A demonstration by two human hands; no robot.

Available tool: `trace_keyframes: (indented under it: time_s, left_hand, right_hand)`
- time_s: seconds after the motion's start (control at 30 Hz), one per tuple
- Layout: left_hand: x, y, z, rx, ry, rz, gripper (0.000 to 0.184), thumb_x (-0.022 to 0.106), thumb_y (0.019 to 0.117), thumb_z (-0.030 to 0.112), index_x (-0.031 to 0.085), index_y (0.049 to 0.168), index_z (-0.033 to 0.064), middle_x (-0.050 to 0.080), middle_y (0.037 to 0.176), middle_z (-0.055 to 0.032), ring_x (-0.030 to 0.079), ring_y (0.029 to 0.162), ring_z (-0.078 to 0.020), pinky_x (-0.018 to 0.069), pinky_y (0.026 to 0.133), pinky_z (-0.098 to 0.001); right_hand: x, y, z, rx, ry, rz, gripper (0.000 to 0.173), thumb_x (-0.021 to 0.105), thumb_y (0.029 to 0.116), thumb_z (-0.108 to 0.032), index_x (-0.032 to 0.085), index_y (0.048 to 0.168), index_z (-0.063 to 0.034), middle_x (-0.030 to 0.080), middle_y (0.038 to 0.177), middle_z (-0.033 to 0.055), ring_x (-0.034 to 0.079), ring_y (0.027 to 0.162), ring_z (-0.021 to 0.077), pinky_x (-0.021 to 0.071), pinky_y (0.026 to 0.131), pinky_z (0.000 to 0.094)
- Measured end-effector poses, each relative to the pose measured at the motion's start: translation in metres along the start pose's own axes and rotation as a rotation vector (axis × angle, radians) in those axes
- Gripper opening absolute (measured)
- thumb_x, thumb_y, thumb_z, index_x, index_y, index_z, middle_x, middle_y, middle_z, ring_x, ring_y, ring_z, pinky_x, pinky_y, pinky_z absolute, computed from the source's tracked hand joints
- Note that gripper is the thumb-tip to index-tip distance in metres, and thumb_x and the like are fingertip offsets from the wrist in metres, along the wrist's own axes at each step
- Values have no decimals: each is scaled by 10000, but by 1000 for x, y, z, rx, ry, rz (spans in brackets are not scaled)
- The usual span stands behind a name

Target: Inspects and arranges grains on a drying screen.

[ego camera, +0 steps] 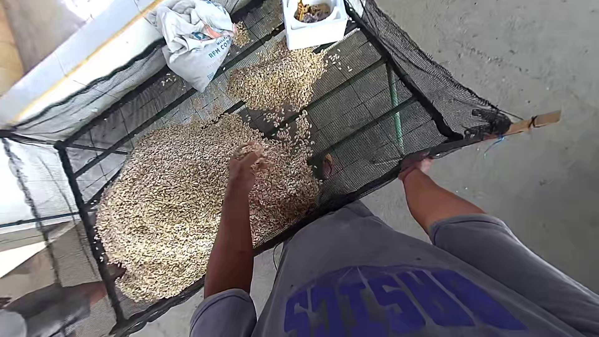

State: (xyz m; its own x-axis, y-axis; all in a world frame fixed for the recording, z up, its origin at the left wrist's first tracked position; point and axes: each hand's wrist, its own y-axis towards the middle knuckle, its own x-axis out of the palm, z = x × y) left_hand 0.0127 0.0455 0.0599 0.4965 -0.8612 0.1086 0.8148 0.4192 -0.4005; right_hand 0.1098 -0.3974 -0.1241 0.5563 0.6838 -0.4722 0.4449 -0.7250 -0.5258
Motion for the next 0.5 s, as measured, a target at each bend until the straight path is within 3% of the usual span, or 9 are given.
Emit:
trace_keyframes:
  time_s: [0.1, 0.27, 0.4, 0.5]
  left_hand:
    - [-7, -4, 14, 60, -16, 50, 383, 628, 943, 48, 579, 1319, 102, 700, 1034, -59, 693, 808, -160, 611, 661, -345]
    - [-14, -11, 22, 52, 9, 124, 261, 589, 1034, 203, 610, 1283, 129, 713, 904, -25, 667, 641, -105, 563, 506, -254]
    - [-20, -16, 20, -2, -63, 110, 334, 439, 1099, 357, 582, 1308, 140, 723, 1008, -57, 723, 802, -175, 621, 635, -329]
    - [-27, -18, 23, 11, -153, 104, 398, 398, 1114, 354, 550, 1367, 86, 701, 1139, -125, 727, 941, -246, 637, 738, -392]
  right_hand:
    - [1, 4, -1, 4, 31, 14, 475, 354, 1111, -254, 389, 1518, -12, 518, 1471, 213, 507, 1379, 297, 458, 1108, 468]
    - [2, 4, -2, 4, 0, 0, 469, 350, 1113, -247, 378, 1529, -34, 514, 1482, 191, 493, 1394, 277, 449, 1115, 453]
    - [3, 18, 9, -22, -183, 3, 489, 405, 1091, -222, 356, 1542, -40, 510, 1495, 177, 495, 1401, 271, 450, 1123, 443]
    - [5, 16, 8, -8, -76, 16, 480, 372, 1109, -265, 375, 1531, -36, 517, 1489, 176, 501, 1393, 264, 450, 1122, 437]
